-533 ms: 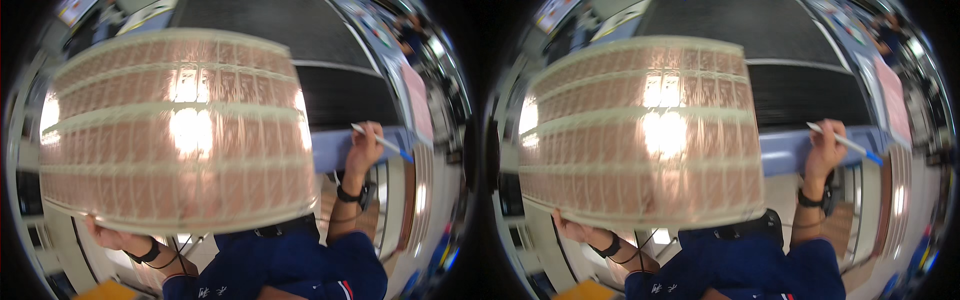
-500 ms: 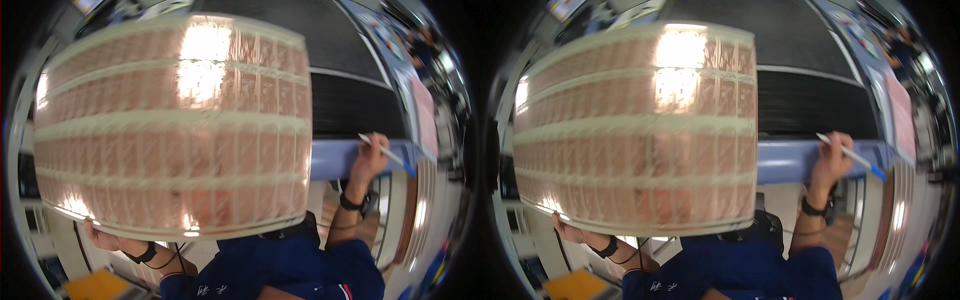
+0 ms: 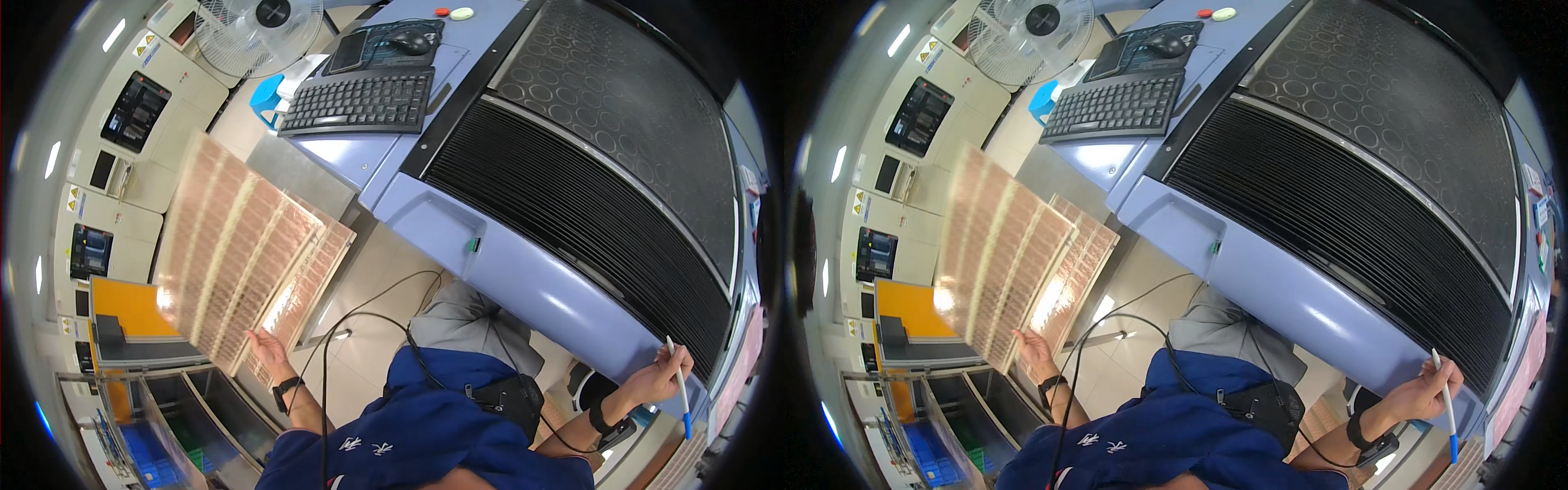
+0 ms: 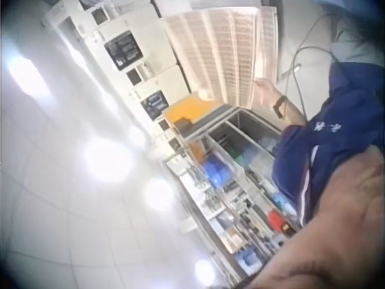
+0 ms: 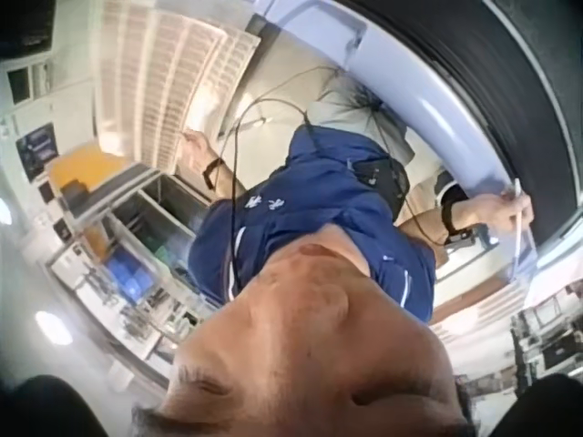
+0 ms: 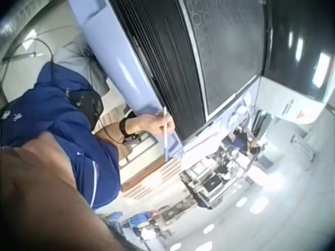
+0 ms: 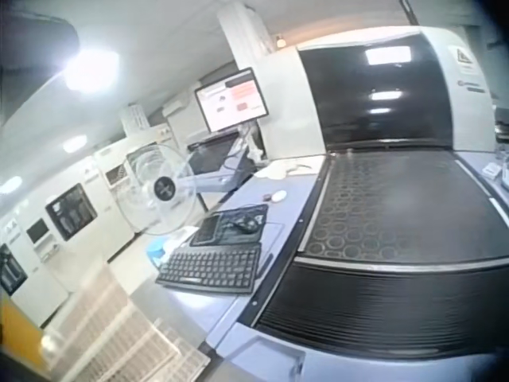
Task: Inspecting large sheets of copper components and marking them with a pen on an industrial machine.
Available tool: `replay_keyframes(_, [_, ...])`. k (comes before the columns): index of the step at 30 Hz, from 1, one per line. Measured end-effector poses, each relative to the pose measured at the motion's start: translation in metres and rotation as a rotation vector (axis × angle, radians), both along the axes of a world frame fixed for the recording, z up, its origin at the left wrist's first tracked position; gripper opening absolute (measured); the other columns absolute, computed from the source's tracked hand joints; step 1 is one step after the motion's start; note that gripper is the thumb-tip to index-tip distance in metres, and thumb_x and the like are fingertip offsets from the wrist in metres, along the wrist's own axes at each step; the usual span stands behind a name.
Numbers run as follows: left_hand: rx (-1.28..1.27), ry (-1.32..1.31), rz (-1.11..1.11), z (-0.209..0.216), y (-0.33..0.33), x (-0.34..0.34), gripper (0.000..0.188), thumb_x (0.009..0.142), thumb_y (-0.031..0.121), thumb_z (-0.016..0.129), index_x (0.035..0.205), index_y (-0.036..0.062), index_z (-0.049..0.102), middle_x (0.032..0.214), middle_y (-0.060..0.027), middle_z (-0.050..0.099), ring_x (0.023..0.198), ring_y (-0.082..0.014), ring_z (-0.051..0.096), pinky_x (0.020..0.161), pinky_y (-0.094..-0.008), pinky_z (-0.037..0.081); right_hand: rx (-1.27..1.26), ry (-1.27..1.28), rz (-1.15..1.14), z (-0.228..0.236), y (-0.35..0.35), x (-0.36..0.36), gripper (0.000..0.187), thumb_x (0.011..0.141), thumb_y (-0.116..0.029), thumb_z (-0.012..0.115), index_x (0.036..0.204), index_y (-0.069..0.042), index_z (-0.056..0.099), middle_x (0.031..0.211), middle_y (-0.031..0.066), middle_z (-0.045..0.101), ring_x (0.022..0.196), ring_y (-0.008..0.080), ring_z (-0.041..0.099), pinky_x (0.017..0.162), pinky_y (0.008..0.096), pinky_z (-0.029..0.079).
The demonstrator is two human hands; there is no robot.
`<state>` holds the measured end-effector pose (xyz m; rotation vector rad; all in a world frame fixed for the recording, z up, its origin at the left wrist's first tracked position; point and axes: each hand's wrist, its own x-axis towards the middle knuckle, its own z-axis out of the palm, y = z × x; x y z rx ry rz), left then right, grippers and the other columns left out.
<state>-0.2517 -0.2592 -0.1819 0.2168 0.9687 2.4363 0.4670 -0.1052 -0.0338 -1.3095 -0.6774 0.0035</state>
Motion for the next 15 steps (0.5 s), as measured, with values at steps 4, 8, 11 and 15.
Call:
replay_keyframes(4, [-0.292,-0.069,0.229,-0.067,-0.036,0.014,0.027,0.099,0.016,0.048,0.115,-0.0061,0.046,0.112,-0.0137,0.055,0.101,-0.0196,0.057,0.092,-0.0307,0.051,-0.018,-0.018,0.033,0.001,-0.016,0.014,0.019,0.095,-0.013,0.055,0.082,0.001,0.055,0.072,0.0089,0.055,0.063,0.0118,0.050,0.057,0.0218,0.039])
replay_keyframes(8, [-0.461,-0.259,0.272,-0.095,-0.026,0.040,0.045,0.100,0.014,0.043,0.133,-0.0126,0.027,0.141,-0.0221,0.033,0.127,-0.0303,0.041,0.110,-0.0394,0.038,-0.023,-0.049,0.021,0.000,-0.025,0.012,0.019,0.095,-0.013,0.055,0.082,0.001,0.055,0.072,0.0090,0.054,0.063,0.0122,0.051,0.057,0.0221,0.039])
replay_keyframes(11, [-0.495,-0.215,0.224,-0.087,-0.029,0.047,0.051,0.100,0.014,0.042,0.137,-0.0140,0.019,0.145,-0.0243,0.025,0.131,-0.0323,0.036,0.113,-0.0414,0.034,-0.048,-0.069,0.004,-0.002,-0.028,0.014,0.019,0.095,-0.013,0.056,0.082,0.001,0.054,0.072,0.0096,0.055,0.063,0.0126,0.050,0.057,0.0225,0.040])
replay_keyframes(15, [-0.439,-0.275,0.269,-0.081,-0.029,0.049,0.046,0.101,0.015,0.042,0.131,-0.0156,0.026,0.136,-0.0232,0.036,0.126,-0.0312,0.042,0.111,-0.0420,0.037,-0.055,-0.066,0.000,0.000,-0.031,0.018,0.018,0.095,-0.013,0.056,0.083,0.001,0.054,0.072,0.0100,0.055,0.062,0.0128,0.049,0.057,0.0229,0.040])
